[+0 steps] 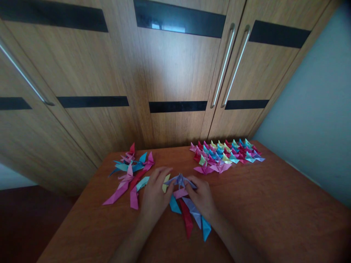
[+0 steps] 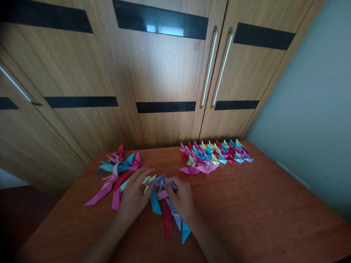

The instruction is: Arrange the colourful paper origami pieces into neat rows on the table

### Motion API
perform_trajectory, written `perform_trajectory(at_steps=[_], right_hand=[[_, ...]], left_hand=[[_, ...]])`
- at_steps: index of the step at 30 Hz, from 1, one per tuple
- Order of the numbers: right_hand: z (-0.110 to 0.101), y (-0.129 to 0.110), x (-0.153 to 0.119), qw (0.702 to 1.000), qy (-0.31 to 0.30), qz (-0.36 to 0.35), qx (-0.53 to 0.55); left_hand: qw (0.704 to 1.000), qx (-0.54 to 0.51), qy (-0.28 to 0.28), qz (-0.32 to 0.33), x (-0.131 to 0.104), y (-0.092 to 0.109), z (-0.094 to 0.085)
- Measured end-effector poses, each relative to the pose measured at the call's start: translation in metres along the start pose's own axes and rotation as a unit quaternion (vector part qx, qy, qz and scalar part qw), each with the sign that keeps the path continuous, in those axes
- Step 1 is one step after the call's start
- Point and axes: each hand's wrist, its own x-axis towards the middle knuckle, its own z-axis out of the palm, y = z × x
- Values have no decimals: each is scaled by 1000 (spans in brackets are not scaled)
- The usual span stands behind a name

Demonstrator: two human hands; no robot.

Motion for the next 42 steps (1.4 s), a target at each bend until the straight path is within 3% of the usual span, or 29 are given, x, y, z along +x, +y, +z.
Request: perform_trajectory(at_steps=[4, 9, 14, 18, 23, 26, 28, 30, 34, 42], right_hand=[[-4, -2, 1, 999, -31, -36, -11], [-3, -2, 1, 998, -50, -40, -11], [-1, -2, 0, 998, -57, -21, -7], [-4, 5, 0, 983, -100, 70, 136], [-9, 12, 0, 880, -120, 206, 412], [-10, 11, 0, 818, -112, 242, 509], [-11, 10, -1, 794, -97, 254, 544], [-11, 8, -2, 789, -89, 251, 554], [-12, 6, -2, 813, -84, 246, 521], [-15, 15, 0, 803, -63, 233, 545]], left_hand=[[976, -94, -177, -84, 1, -10, 0], [957, -133, -236, -103, 1, -9, -3], [958, -121, -239, -103, -1, -11, -3], [936, -217, -241, -135, -1, -12, -3], [841, -428, -223, -244, -3, -10, -1], [757, -545, -213, -291, -7, -8, 2], [711, -595, -209, -311, -10, -7, 3], [686, -621, -203, -319, -11, -6, 3], [662, -646, -194, -327, -12, -6, 2], [669, -641, -174, -333, -11, -12, 0]])
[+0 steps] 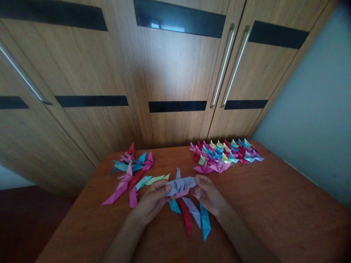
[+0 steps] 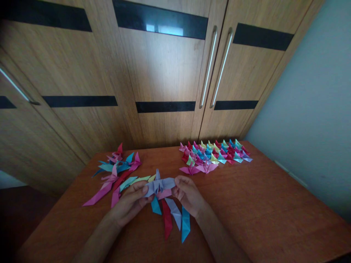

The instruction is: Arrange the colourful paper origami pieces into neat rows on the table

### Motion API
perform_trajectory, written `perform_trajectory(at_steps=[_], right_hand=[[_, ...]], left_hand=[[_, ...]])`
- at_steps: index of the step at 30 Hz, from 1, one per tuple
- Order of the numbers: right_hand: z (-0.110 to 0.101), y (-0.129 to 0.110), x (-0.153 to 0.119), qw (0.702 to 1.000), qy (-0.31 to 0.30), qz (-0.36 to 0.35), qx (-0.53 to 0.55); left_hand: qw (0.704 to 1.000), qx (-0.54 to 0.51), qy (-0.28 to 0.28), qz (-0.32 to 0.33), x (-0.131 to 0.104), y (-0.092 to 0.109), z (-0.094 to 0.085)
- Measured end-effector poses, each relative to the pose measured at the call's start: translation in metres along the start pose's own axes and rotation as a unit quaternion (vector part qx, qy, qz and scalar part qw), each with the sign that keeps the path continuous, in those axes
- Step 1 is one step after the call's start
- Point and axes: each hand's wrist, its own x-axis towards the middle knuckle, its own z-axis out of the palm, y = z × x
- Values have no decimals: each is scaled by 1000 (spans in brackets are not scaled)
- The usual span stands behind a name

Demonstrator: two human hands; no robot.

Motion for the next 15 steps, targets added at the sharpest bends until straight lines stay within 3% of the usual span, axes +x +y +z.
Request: perform_trajectory(at_steps=[15], right_hand=[[-9, -2, 6, 997, 72, -24, -19]], left_hand=[[995, 93, 21, 27, -1, 10, 0]])
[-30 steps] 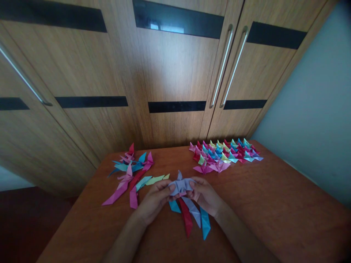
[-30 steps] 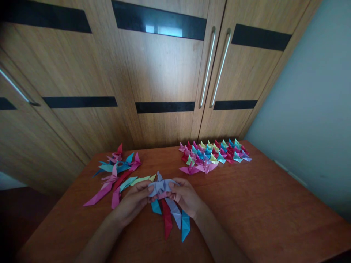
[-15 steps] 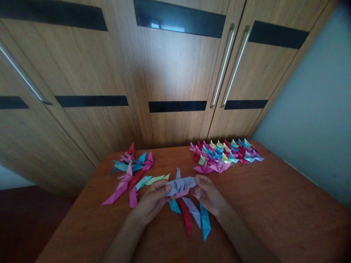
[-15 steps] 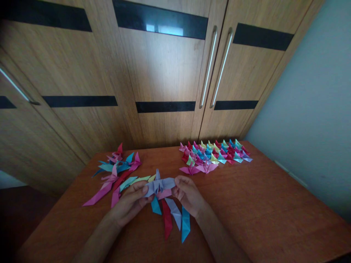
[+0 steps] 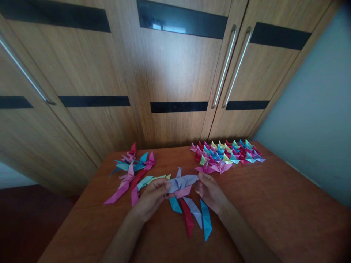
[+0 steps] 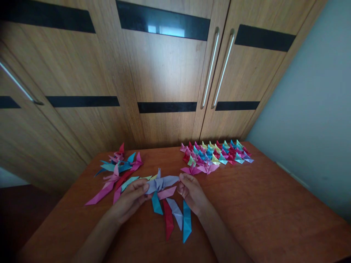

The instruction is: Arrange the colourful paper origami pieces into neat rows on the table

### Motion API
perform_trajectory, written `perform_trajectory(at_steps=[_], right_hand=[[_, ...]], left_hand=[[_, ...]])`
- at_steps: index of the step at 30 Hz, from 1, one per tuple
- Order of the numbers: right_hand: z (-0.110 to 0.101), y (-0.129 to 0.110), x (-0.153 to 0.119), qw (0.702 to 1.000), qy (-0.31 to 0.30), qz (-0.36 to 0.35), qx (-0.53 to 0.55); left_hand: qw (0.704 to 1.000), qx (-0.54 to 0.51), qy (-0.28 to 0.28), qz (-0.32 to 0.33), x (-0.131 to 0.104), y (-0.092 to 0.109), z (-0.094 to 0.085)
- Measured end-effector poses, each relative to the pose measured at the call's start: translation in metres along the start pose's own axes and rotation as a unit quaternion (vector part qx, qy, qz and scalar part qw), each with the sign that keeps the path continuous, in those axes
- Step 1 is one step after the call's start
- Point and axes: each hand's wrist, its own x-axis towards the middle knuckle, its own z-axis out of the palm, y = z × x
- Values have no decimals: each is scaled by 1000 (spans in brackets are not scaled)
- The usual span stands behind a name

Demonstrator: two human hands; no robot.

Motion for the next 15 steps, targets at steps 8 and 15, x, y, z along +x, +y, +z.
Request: perform_trajectory(at_steps=[8, 15], right_hand=[[7, -1, -6, 943, 55, -169, -283], [18, 4, -19, 830, 60, -282, -478]], left_hand=[[971, 207, 118, 26, 13, -7, -6], [952, 278, 115, 52, 13, -10, 3]])
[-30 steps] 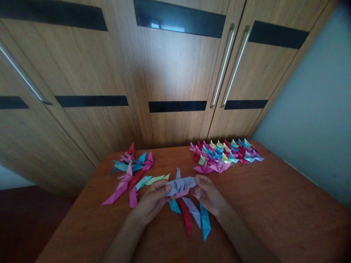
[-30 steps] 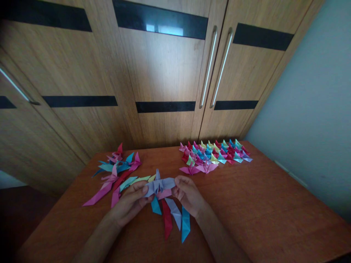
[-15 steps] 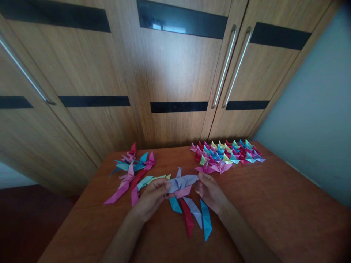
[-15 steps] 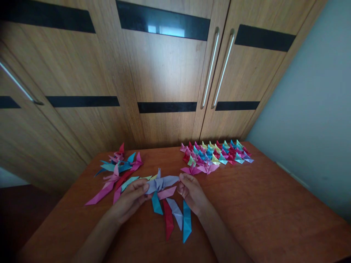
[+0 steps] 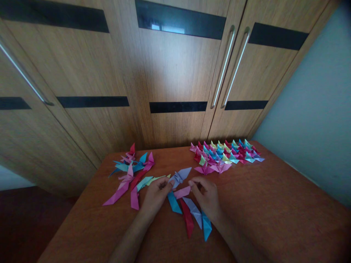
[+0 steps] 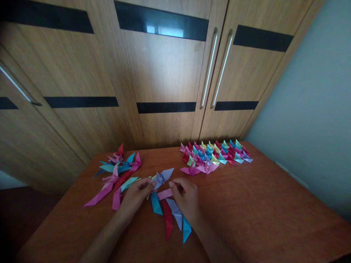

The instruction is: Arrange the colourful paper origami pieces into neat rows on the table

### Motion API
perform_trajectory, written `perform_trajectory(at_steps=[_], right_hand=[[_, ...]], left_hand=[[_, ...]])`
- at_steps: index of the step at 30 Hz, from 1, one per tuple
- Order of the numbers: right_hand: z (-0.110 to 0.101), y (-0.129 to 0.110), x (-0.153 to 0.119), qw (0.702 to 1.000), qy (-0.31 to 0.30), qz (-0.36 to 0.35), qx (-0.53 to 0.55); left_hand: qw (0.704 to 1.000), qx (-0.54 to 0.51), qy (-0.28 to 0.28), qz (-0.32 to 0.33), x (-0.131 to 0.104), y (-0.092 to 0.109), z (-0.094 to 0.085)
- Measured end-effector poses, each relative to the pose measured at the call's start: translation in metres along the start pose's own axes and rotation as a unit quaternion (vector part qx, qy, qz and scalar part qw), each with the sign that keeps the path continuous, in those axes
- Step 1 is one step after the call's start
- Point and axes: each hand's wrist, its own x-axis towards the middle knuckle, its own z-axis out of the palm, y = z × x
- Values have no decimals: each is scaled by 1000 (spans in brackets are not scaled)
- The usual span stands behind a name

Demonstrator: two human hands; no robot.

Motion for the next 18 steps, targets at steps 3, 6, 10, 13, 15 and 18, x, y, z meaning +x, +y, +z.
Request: perform_trajectory(at_steps=[3, 6, 10, 13, 15, 18], right_hand=[[-3, 7, 4, 997, 31, 46, 53], [-4, 13, 8, 992, -35, 72, 92], [-1, 8, 9, 977, -107, 97, 157], [1, 1, 8, 962, -132, 129, 203], [1, -1, 7, 948, -146, 161, 232], [0, 1, 5, 913, -161, 216, 307]], left_hand=[[999, 15, -26, 14, -2, 1, 2], [996, 38, -80, 34, -4, -2, 3], [989, 49, -123, 60, -6, -6, 6], [990, 44, -118, 58, -7, -5, 7], [992, 44, -113, 46, -7, -4, 8], [993, 8, -117, 21, -7, -4, 8]])
